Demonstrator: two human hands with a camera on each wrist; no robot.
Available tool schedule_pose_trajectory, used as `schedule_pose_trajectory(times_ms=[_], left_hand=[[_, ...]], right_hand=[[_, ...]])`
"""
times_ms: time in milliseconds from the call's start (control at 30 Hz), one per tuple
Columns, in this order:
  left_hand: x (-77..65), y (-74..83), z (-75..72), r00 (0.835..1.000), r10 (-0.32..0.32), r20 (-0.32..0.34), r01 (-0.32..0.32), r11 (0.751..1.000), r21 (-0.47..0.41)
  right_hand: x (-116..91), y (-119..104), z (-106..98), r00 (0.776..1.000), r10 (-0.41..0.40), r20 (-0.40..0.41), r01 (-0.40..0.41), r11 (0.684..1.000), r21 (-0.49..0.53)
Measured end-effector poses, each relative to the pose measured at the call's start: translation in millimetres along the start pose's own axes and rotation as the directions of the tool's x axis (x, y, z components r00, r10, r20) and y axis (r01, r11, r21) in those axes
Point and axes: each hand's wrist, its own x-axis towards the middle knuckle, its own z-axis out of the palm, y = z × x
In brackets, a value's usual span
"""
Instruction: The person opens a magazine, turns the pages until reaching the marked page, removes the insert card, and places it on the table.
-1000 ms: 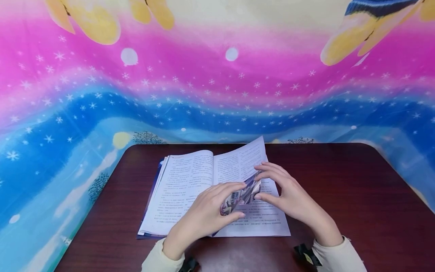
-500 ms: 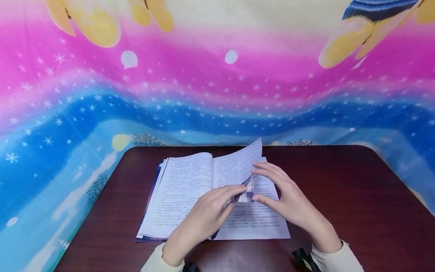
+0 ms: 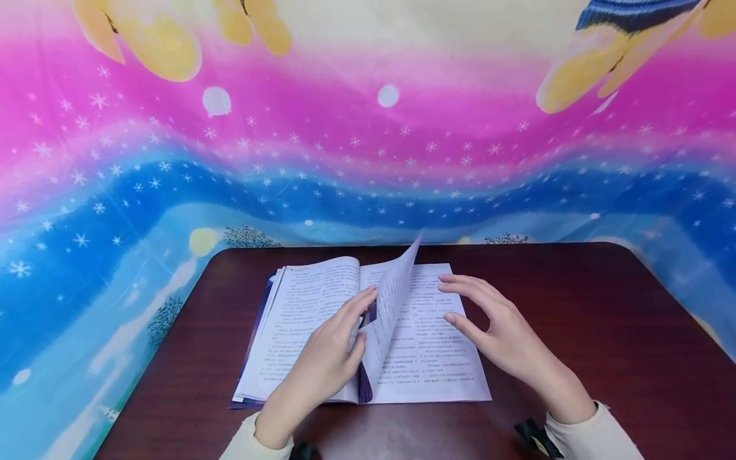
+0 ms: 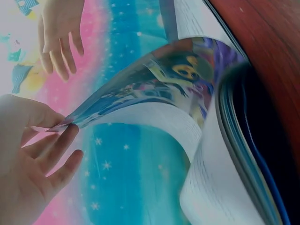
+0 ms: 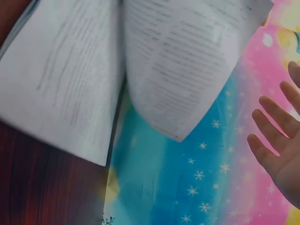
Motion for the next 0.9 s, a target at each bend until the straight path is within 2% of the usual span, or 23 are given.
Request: schedule_pose_trajectory(times_ms=[333,633,767,900], left_hand=[[-19.7,-16.2,-17.9,0.992,-0.118,-0.05,0.12,0.992,0.046],[-43.4,-32.4,-32.2,0.961,-0.266,-0.072,0.272,0.958,0.094],[-52.6,-39.2,-38.6,0.949,-0.301,-0.094,0.311,0.941,0.135],[-60.6,-43.9,-43.8,0.946,-0.309,-0.099,0.322,0.933,0.161]], right_hand=[[-8,12,-6,0.999,-0.044,-0.001,0.044,0.997,-0.069],[-21,29,-11,0.998,-0.051,0.038,0.055,0.993,-0.104],[-26,36,-13,0.997,-0.038,0.067,0.046,0.992,-0.121],[-31,41,-13,0.994,-0.021,0.105,0.037,0.988,-0.15]])
